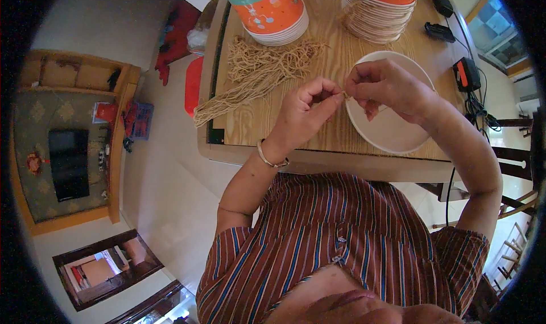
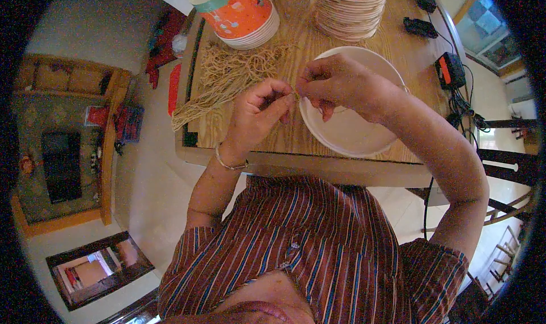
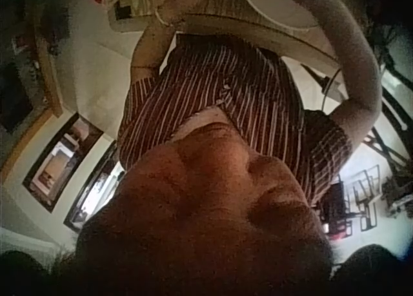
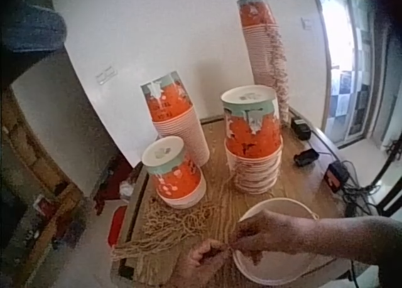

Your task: Threading and tying twine handles onto paper holiday buckets.

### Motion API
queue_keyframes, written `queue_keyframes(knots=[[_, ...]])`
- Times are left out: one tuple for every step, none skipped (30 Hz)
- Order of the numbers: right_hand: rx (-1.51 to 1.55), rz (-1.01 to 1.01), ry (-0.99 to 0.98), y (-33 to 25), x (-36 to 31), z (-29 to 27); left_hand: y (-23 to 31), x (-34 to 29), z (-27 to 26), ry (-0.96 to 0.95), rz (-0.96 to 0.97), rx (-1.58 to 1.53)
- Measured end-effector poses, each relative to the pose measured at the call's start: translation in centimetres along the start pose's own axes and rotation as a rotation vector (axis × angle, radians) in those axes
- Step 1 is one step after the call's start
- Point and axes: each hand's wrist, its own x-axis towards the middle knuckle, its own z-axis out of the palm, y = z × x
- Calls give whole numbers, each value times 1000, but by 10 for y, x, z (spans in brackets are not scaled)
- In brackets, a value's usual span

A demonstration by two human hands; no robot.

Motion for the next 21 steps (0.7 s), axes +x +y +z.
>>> queue_keyframes(knots=[[23,-36,-25,2,0,-1,1,0,0,-6,-39,-32],[45,-73,-51,4,0,-2,1,0,0,-5,-38,-32],[45,-73,-51,7,0,-3,0,1,0,-14,-55,-61],[45,-107,-74,10,2,-4,-2,1,0,-22,-71,-89],[45,-142,-97,13,3,-4,-3,1,0,-23,-71,-89],[44,-142,-97,16,4,-4,-5,1,0,-26,-108,-200],[48,-161,-104,18,5,-5,-7,1,0,-29,-145,-310],[53,-180,-111,19,5,-5,-11,1,1,-29,-144,-310],[52,-181,-112,18,5,-4,-16,1,2,-25,-136,-379],[5,-211,-99,18,4,-4,-18,1,3,-21,-128,-447],[-42,-242,-87,18,4,-3,-19,1,2,-20,-128,-446],[-41,-242,-86,18,3,-2,-19,2,2,-24,-123,-452],[-77,-282,-77,20,3,-1,-19,2,3,-28,-117,-458],[-112,-322,-67,20,2,-1,-18,2,3,-29,-117,-457],[-114,-321,-70,18,0,0,-17,2,3,-16,-122,-422],[-168,-339,-47,15,-2,1,-16,2,3,-4,-126,-386],[-223,-358,-24,13,-4,2,-17,2,2,-1,-126,-388],[-223,-358,-23,13,-5,4,-16,2,3,-3,-115,-377],[-302,-390,30,14,-5,6,-16,2,4,-4,-104,-367],[-382,-421,82,14,-6,7,-15,2,4,-5,-104,-367],[-382,-421,84,16,-6,8,-14,2,4,-4,-104,-339]])
